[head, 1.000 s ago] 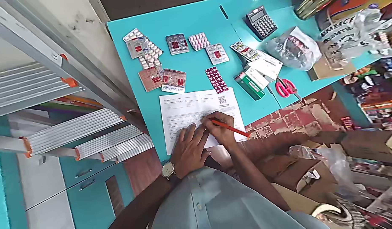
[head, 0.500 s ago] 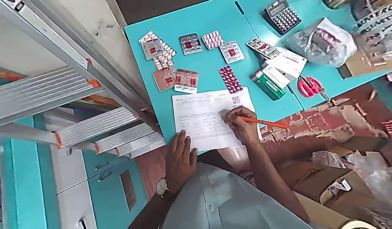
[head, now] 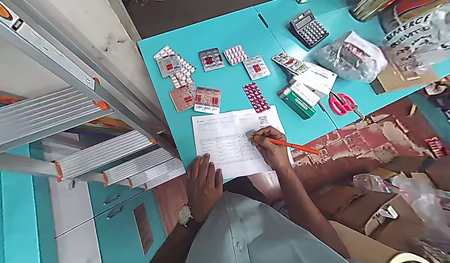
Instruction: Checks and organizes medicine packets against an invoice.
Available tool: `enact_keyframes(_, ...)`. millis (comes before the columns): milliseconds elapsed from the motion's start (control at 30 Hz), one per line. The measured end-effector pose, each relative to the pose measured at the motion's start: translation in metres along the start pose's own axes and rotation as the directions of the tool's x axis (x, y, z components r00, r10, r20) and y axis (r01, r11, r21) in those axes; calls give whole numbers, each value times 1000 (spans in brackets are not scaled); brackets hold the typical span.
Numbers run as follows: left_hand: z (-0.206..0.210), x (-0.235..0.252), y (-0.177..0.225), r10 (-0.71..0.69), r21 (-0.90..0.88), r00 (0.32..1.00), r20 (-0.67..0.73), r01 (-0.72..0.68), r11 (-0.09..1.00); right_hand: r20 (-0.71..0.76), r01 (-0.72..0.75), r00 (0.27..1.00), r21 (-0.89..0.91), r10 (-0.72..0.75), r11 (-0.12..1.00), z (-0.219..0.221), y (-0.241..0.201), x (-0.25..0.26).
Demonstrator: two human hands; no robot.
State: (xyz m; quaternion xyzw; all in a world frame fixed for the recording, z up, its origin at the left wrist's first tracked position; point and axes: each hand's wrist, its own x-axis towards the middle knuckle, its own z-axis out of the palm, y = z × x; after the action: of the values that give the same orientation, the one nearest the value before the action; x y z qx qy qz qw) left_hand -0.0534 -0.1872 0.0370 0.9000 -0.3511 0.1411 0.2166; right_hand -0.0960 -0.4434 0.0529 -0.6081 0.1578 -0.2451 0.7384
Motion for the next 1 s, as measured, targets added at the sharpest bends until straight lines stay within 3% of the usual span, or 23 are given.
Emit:
enact_keyframes(300,8,-5,-1,-30,11,999,-29,30,999,49,50,998,9,-50,999,-3,3,1)
enact_keyframes(900,8,-1,-4,-31,-7,999,-45,30,1000,66,-34,997,-39,36,999,7,-6,1)
enact_keyframes(1000,8,0,-5,-24,1,999,-49,24,1000,127,-62,988,-159,83,985,26,-28,25)
